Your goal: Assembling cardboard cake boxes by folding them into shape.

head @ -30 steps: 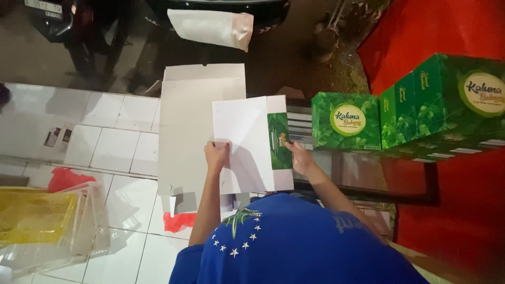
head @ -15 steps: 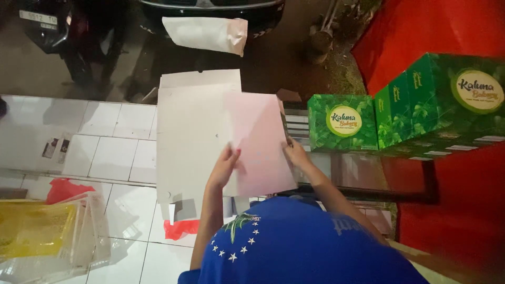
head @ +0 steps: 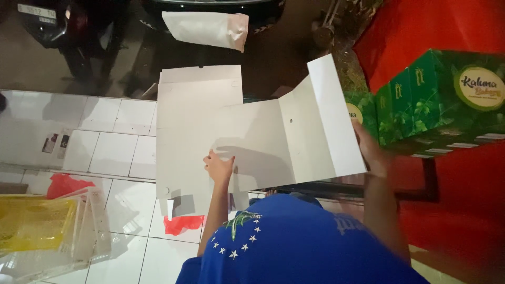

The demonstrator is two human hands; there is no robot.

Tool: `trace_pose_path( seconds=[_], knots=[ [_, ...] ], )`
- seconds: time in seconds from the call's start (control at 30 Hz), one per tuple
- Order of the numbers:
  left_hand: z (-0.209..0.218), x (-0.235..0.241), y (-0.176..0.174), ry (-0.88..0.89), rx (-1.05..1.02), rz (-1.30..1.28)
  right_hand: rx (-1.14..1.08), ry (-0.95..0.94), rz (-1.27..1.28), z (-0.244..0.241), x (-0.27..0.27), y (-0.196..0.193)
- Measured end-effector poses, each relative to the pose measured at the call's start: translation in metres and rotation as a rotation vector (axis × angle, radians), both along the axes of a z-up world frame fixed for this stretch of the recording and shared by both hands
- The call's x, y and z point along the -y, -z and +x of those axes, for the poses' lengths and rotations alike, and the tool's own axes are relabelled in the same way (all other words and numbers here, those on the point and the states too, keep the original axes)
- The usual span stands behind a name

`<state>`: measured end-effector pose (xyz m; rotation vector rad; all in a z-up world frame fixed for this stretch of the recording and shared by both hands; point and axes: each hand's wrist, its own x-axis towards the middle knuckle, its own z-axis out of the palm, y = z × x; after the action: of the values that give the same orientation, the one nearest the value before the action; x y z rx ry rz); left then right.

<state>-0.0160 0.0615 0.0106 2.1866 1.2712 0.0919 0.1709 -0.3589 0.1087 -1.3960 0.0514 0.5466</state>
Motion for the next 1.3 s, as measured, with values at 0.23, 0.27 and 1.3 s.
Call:
trace_pose_path(
  seconds=[0.23,0.27,1.3],
  knots=[
    [0.01,-0.015,0.01,0.058,0.001,-0.124,-0.081,-0.024,-0.257,-0.016,-0.01,-0.043],
    [0.009,-0.023,0.026,0.169,0.107,-0.174,-0.043,-0.047,-0.244,-0.015,-0.009,-0.039],
    [0.057,-0.085,0.01,0.399,-0.252,0.409,0.164,-0.308,-0.221,-0.031,-0.046,0.069]
  ],
)
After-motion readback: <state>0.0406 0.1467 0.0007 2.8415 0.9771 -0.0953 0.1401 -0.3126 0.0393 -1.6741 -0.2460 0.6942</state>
